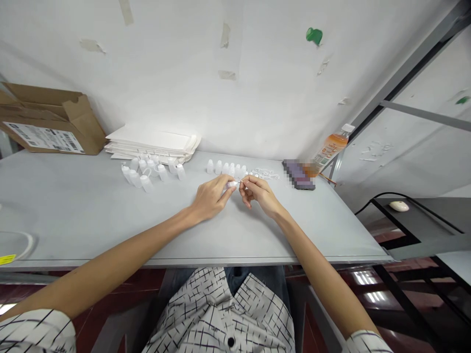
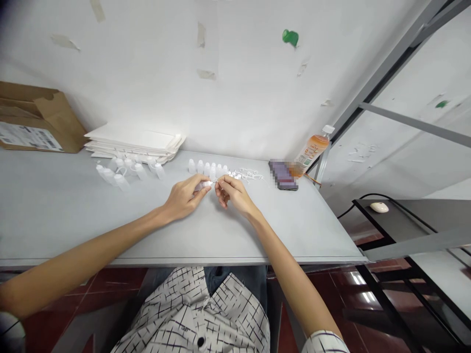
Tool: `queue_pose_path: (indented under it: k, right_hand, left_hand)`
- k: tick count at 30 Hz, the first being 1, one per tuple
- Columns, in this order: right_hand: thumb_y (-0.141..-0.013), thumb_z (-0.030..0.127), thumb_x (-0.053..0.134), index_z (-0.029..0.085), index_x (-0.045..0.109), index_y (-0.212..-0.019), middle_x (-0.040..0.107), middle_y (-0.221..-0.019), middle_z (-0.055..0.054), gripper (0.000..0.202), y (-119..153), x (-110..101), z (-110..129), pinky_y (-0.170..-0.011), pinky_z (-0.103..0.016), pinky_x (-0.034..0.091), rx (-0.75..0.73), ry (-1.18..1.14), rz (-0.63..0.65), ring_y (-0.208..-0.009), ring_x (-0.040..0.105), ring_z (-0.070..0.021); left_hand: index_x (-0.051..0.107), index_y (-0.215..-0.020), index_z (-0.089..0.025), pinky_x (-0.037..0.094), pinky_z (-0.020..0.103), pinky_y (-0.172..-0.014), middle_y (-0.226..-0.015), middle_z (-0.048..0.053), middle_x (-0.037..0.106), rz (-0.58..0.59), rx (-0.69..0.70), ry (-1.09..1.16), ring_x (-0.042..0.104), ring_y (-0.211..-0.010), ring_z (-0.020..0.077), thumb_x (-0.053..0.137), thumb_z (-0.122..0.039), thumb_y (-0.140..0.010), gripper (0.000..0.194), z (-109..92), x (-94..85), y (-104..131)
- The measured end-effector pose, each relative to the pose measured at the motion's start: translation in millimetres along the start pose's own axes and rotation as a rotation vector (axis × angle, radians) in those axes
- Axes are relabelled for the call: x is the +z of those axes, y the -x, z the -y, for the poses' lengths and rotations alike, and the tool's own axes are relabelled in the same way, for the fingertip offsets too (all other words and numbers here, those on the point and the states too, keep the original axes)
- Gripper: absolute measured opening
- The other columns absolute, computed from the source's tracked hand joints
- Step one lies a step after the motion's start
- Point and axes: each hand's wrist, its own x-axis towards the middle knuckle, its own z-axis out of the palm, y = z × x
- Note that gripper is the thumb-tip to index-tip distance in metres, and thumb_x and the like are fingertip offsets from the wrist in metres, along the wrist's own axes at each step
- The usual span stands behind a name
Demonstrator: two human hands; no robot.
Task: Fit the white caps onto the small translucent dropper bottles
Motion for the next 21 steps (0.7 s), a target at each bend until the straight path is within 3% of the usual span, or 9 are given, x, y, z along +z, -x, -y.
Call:
queue_pose_path:
  k: [21]
  right_hand:
    - [-0.089,0.040,0.055,0.018,0.053,-0.078,0.054,-0.067,0.003,0.025,-0.1,0.1,0.8,-0.043,-0.023,0.039,0.006,0.021,-0.001,-0.044,0.051,-0.0082]
  left_hand:
    - [0.058,-0.106,-0.020,0.045,0.026,-0.065,-0.094,0.003,0.070,0.004,0.008,-0.002,0.063,-0.073,0.0164,0.041,-0.038,-0.098,0.026,-0.2,-1.5,0.2]
